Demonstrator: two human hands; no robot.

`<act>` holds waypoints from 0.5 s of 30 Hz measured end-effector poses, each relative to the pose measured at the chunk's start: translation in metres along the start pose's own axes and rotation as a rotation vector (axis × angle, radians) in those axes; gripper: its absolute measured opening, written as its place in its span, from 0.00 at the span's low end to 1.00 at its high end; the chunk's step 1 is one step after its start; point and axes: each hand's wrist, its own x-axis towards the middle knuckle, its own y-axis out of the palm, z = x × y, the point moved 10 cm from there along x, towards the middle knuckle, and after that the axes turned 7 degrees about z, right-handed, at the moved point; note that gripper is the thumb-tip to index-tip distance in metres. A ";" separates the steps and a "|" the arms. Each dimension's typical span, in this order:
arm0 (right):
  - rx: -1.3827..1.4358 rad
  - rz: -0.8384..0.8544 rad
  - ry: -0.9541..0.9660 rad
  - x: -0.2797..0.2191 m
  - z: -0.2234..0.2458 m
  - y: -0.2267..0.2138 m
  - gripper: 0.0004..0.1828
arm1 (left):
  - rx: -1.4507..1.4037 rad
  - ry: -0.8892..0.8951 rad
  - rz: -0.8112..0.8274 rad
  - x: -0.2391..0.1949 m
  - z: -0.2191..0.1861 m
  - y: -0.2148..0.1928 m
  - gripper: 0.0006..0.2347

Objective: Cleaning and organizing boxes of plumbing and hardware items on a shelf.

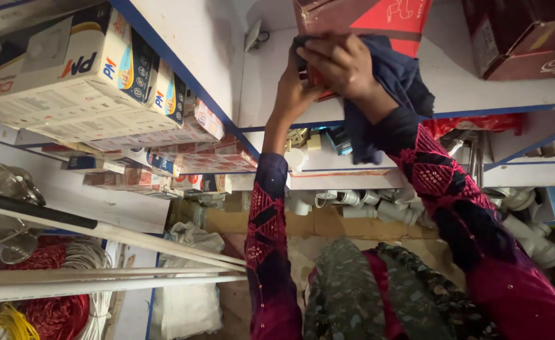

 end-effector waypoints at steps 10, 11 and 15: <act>0.020 -0.667 0.602 -0.122 -0.129 -0.058 0.11 | -0.285 0.030 0.081 -0.003 0.015 0.009 0.44; 0.018 -0.665 0.603 -0.129 -0.120 -0.041 0.11 | -0.288 0.029 0.082 -0.002 0.014 0.008 0.44; -0.205 0.144 0.198 -0.043 -0.018 0.008 0.15 | -0.353 0.001 0.092 0.000 0.017 0.011 0.47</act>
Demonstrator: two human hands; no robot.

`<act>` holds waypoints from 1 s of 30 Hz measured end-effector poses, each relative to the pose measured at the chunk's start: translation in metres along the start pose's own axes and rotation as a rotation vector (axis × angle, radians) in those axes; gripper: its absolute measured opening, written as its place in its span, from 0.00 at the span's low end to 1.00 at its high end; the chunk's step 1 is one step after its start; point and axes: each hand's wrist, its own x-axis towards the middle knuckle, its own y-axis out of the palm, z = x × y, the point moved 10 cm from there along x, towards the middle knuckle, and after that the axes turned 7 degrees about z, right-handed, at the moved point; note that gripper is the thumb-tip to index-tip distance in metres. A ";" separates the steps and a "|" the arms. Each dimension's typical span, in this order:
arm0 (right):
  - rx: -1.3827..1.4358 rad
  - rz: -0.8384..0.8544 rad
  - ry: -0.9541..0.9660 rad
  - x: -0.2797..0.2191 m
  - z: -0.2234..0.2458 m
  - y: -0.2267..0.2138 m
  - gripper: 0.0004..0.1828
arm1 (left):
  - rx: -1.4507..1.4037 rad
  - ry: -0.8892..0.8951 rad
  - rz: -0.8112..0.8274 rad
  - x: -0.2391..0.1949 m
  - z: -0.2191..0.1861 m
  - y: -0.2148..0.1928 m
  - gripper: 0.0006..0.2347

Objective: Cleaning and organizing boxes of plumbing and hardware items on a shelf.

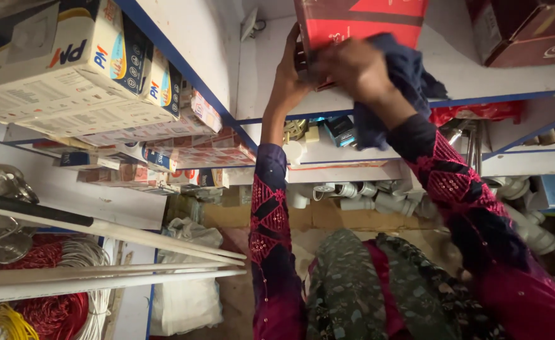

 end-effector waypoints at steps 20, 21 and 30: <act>0.222 0.148 -0.057 -0.009 0.026 -0.026 0.16 | -0.252 -0.034 0.029 0.003 -0.002 -0.004 0.37; 0.209 0.171 -0.070 -0.007 0.035 -0.026 0.13 | -0.255 -0.040 0.016 0.003 -0.001 -0.003 0.37; 0.170 0.342 0.003 -0.039 0.002 -0.021 0.11 | -0.112 -0.034 0.001 -0.003 -0.023 0.000 0.35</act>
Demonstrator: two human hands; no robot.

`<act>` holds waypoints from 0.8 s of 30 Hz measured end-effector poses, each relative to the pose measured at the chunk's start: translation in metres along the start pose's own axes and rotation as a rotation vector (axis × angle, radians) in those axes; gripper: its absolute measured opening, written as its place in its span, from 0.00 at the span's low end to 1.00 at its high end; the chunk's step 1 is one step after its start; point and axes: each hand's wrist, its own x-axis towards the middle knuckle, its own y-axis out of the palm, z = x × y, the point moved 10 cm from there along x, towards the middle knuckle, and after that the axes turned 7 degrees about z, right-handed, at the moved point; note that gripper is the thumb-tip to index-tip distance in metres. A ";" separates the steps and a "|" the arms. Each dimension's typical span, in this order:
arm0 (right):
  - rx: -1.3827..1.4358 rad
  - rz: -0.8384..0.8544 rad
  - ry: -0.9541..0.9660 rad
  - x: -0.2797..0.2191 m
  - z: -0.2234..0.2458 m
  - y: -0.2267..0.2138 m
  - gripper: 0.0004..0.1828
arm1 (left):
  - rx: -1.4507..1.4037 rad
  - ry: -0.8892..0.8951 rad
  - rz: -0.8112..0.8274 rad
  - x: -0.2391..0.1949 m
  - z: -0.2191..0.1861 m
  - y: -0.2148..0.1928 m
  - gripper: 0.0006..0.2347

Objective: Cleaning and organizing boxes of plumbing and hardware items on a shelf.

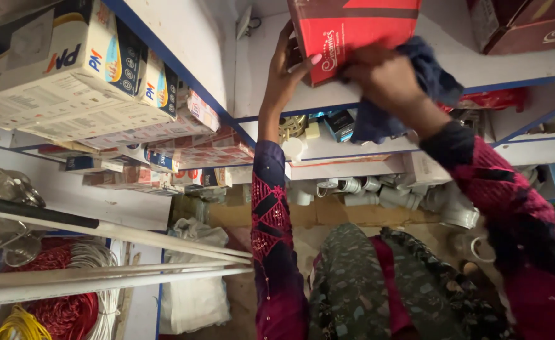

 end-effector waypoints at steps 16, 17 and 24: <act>0.037 -0.146 -0.070 0.016 0.001 -0.030 0.15 | -0.010 -0.001 -0.013 0.001 -0.001 0.002 0.38; 0.035 -0.148 -0.071 0.020 -0.008 -0.028 0.15 | -0.009 0.001 -0.012 0.002 -0.003 0.002 0.38; 0.265 -0.653 0.299 -0.030 -0.124 0.005 0.13 | 0.028 0.002 -0.021 0.002 -0.004 0.000 0.37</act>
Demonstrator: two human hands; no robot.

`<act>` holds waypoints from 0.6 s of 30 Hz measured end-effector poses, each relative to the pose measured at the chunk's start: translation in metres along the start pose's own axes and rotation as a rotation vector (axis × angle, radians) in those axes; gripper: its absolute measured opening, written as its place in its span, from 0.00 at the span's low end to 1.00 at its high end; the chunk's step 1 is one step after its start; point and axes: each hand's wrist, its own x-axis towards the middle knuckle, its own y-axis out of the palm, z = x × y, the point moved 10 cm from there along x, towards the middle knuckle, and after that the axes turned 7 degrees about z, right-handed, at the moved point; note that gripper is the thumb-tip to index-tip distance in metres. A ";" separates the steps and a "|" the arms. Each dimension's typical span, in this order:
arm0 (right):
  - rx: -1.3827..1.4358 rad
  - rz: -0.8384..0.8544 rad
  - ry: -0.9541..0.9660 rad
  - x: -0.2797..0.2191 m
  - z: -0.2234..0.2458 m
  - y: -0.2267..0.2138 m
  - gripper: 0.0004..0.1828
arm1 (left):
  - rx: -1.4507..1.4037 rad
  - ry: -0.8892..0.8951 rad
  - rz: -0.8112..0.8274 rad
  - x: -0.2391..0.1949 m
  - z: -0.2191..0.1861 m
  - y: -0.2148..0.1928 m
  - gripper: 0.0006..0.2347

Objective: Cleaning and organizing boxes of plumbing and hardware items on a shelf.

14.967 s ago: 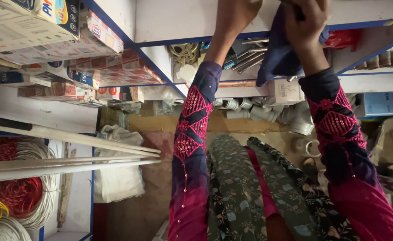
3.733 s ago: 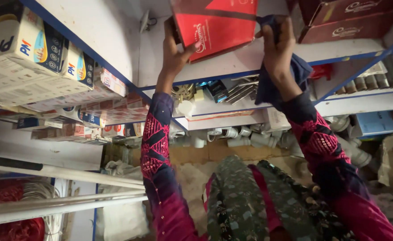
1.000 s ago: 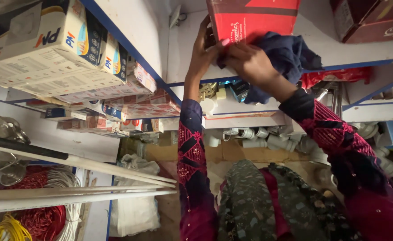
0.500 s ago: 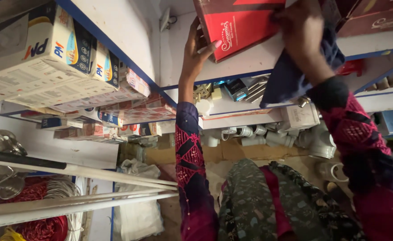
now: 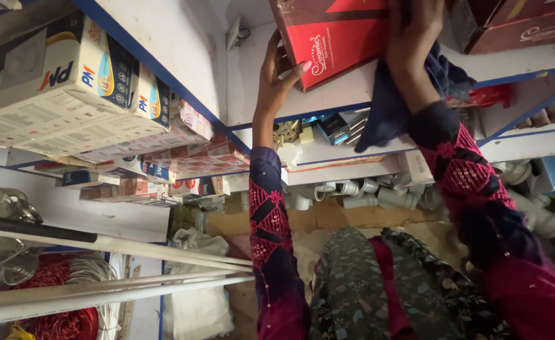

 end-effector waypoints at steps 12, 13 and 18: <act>-0.482 0.201 -0.103 0.014 0.000 0.026 0.07 | -0.030 0.020 0.016 0.000 0.003 0.001 0.36; -0.315 -0.095 -0.054 0.016 -0.005 -0.005 0.09 | -0.027 0.024 0.015 0.001 0.004 0.001 0.36; -0.187 0.045 -0.324 0.038 0.091 -0.004 0.11 | -0.030 0.007 0.000 0.000 0.001 0.003 0.37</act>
